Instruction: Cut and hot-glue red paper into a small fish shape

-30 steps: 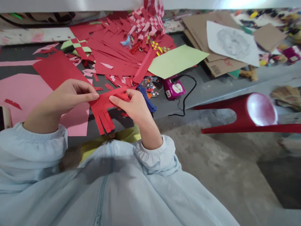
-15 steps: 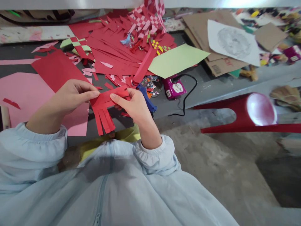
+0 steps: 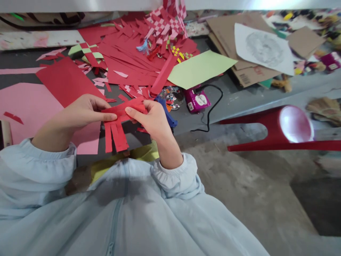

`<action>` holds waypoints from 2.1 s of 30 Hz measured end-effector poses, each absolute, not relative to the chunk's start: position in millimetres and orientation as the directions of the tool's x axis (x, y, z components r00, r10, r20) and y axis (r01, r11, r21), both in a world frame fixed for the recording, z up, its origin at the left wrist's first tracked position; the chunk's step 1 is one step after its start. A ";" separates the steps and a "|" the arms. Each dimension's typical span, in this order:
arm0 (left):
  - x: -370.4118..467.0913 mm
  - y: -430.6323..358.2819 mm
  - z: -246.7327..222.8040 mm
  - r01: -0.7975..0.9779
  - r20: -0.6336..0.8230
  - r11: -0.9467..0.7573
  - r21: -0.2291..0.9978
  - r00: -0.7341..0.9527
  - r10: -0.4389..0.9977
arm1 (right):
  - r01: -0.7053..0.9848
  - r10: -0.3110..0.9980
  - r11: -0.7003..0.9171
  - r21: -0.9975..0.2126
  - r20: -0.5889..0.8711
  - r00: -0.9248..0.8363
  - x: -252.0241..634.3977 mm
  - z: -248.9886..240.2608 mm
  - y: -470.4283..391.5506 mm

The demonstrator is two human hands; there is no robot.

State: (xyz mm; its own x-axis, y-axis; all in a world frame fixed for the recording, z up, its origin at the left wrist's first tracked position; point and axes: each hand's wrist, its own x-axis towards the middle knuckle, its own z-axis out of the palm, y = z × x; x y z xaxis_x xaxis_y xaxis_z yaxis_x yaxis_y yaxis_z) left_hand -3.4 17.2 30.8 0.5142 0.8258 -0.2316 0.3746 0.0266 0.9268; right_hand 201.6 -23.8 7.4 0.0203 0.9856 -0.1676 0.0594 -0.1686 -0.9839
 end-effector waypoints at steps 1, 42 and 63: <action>-3.1 17.2 30.8 0.364 -0.233 0.036 0.931 0.514 0.826 | 0.058 0.985 -0.173 -0.983 -0.173 0.020 201.6 7.9 -23.8; -6.2 20.0 26.0 0.362 -0.203 0.014 0.932 0.489 0.848 | 0.013 0.989 -0.145 -0.989 -0.145 -0.013 209.9 15.4 -19.4; -2.3 16.4 23.7 0.361 -0.221 0.036 0.932 0.484 0.847 | 0.075 0.983 -0.175 -0.982 -0.179 -0.042 207.7 15.3 -21.5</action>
State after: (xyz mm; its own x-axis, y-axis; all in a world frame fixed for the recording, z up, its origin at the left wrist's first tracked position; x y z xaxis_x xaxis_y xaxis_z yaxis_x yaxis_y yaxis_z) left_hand -2.3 16.4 23.7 0.4839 0.8468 -0.2207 0.3612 0.0364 0.9318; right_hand 207.7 -21.5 15.3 -0.0424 0.9830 -0.1787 0.0753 -0.1753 -0.9816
